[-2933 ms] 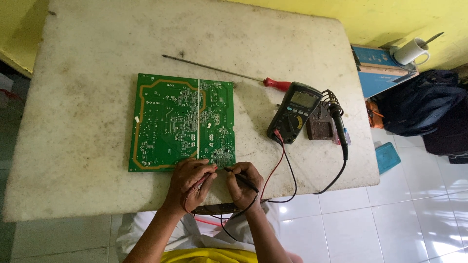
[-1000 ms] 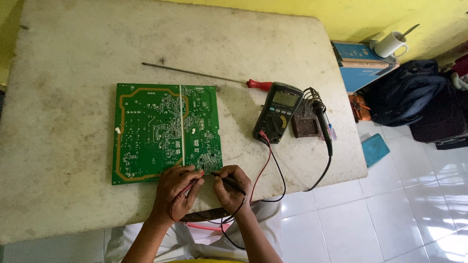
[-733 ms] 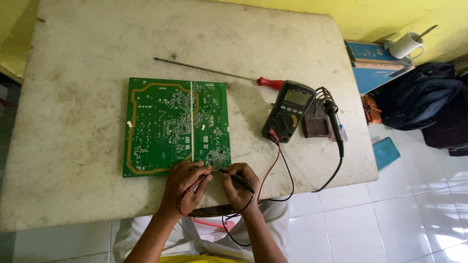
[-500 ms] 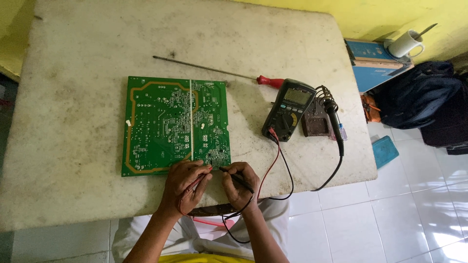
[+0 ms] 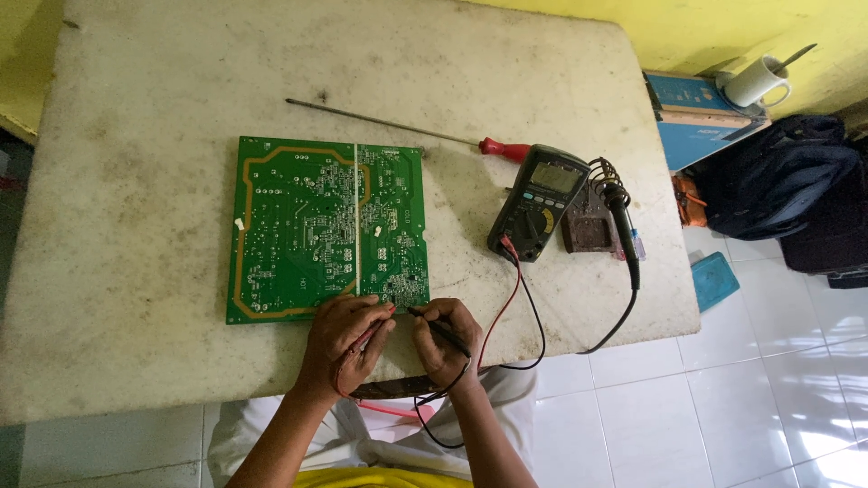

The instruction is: A person uses a digital multimeter to test various points on a green circuit board for diagnostic purposes.

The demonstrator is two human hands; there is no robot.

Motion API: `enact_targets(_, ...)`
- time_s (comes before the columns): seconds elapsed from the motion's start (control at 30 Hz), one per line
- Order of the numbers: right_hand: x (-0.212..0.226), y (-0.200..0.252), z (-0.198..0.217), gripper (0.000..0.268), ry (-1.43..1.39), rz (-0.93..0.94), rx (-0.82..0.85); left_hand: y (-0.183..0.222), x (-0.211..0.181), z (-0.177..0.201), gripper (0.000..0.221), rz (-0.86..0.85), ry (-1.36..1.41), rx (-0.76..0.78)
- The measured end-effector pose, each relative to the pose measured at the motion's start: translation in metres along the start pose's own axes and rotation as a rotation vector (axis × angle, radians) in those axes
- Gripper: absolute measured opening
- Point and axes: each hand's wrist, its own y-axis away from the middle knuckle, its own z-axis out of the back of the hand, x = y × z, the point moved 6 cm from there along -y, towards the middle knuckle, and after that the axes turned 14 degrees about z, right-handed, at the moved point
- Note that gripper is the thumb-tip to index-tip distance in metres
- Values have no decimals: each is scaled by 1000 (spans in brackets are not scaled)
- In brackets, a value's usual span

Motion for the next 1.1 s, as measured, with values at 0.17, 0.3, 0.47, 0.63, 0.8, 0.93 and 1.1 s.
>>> enact_targets(0.17, 4, -2, 1, 15, -11, -6, -10, -1, -1, 2, 11, 6, 21, 6)
enact_targets(0.3, 26, -11, -7, 11, 6, -100, 39, 0, -1, 0, 15, 28, -29, 102)
enact_targets(0.47, 30, -14, -5, 9, 98, -72, 51, 1, -2, -1, 15, 33, -40, 109)
enact_targets(0.63, 32, -15, -5, 7, 70, -49, 43, 1, -2, 0, 16, 34, -45, 112)
enact_targets(0.8, 34, -16, -5, 7, 128, -83, 46, -1, -5, 1, 14, 41, -16, 111)
enact_targets(0.93, 38, -17, -5, 7, 154, -42, 60, 3, 0, -1, 17, 55, -27, 123)
enact_targets(1.1, 35, -17, -4, 8, 120, -112, 63, 3, 1, -2, 21, 3, -93, 110)
